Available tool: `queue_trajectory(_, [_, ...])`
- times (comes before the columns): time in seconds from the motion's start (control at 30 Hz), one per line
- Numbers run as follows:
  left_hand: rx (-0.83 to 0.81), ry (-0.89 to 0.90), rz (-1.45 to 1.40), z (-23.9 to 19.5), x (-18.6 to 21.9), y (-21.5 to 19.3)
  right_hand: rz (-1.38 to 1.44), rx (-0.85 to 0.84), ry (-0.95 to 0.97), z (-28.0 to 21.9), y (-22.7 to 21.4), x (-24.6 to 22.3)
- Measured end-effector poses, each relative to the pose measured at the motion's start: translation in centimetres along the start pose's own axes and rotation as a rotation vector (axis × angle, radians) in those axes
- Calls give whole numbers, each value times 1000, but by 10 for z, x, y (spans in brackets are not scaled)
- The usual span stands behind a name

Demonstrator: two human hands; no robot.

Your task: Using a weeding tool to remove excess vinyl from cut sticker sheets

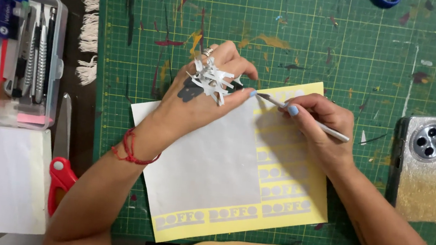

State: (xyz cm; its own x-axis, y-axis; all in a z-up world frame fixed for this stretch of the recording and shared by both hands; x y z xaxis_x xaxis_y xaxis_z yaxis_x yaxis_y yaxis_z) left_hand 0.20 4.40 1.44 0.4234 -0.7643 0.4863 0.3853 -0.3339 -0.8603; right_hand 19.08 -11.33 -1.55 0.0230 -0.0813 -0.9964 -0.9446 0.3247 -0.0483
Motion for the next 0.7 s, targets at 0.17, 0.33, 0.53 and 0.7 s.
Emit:
queue_trajectory(0.17, [6, 100, -16, 1, 2, 9, -23, -29, -27, 2, 1, -1])
queue_trajectory(0.33, [84, 180, 70, 1, 8, 11, -19, -11, -6, 1, 1, -1])
queue_trajectory(0.53, [70, 132, -68, 3, 5, 22, -16, -6, -15, 1, 1, -2])
queue_trajectory(0.7, [86, 220, 160, 2, 8, 18, -9, 21, -11, -1, -2, -2])
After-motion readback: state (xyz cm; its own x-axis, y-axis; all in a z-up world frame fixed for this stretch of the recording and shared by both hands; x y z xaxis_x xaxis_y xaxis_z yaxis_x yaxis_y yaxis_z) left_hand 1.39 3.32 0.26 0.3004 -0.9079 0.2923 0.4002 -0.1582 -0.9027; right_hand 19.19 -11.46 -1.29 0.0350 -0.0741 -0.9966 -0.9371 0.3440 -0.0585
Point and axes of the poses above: each hand's wrist, its own z-axis towards the middle knuckle, its own y-axis out of the palm, x = y × z, the point moved 5 cm from there along z, towards the middle knuckle, and after that the axes turned 15 degrees about z, right-handed, at the moved point
